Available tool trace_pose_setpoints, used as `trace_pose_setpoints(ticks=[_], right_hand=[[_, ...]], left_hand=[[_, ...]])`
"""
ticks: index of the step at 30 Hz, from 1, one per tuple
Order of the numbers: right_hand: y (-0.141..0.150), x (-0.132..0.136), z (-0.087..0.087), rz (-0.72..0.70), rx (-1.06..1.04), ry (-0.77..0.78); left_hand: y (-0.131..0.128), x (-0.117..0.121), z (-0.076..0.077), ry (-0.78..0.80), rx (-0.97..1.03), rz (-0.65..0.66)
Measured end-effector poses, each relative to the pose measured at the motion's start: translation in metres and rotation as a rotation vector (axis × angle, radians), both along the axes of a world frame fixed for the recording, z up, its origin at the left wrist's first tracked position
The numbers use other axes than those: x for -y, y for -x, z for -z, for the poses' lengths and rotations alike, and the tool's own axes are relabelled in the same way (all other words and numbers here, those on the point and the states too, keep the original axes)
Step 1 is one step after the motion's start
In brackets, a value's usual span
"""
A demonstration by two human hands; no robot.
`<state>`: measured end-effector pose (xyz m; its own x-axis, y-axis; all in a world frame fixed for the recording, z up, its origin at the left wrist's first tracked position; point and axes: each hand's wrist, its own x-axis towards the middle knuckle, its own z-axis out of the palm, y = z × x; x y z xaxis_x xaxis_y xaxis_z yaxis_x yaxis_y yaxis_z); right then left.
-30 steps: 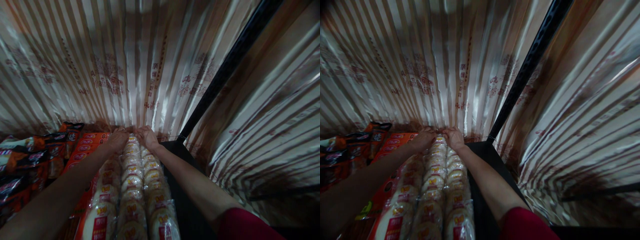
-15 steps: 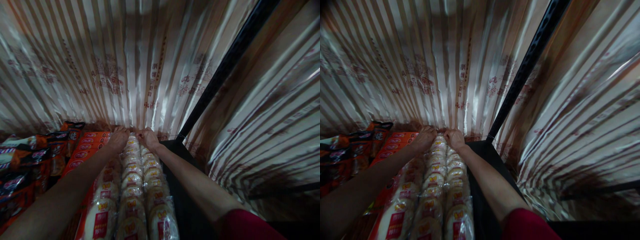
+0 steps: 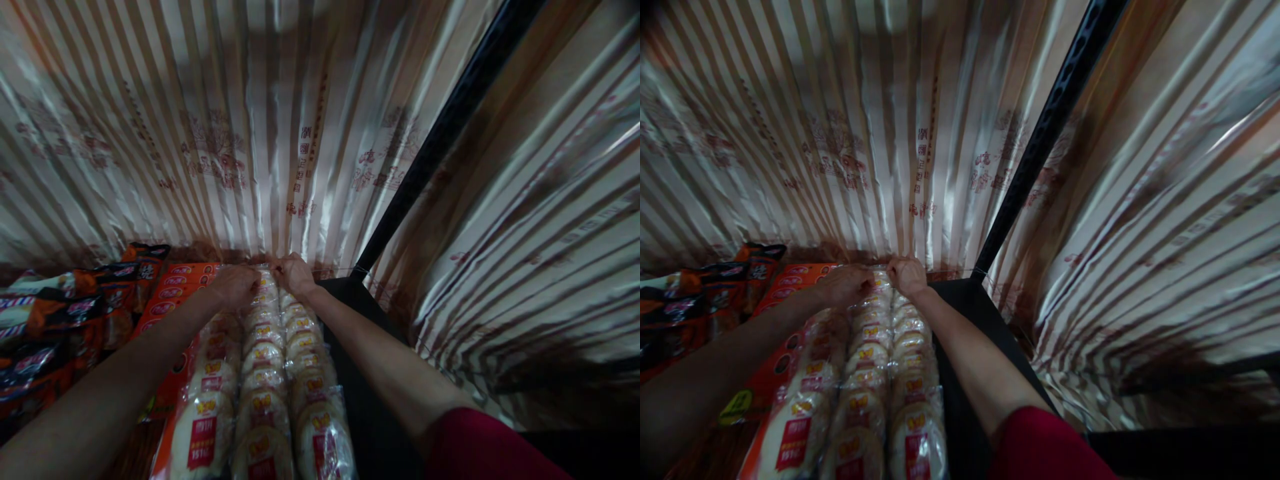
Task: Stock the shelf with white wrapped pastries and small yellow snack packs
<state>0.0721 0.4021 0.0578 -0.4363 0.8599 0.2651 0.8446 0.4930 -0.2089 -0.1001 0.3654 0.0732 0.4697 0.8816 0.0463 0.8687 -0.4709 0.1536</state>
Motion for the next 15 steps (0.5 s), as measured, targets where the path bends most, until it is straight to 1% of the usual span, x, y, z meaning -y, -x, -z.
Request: trace_pose_setpoints(ticks=[3, 7, 11, 15], right_hand=[[0.000, 0.000, 0.001, 0.003, -0.015, 0.001], [-0.001, 0.000, 0.005, -0.014, -0.041, -0.009], [-0.003, 0.006, 0.006, -0.034, -0.087, -0.053], [-0.007, 0.017, 0.004, -0.100, -0.110, -0.013]], left_hand=[[-0.003, 0.001, 0.002, -0.018, -0.057, -0.008], [-0.007, 0.001, 0.004, -0.061, -0.098, 0.016], [-0.008, 0.002, 0.004, -0.041, -0.094, -0.027], [-0.010, 0.005, 0.000, -0.017, -0.118, -0.075]])
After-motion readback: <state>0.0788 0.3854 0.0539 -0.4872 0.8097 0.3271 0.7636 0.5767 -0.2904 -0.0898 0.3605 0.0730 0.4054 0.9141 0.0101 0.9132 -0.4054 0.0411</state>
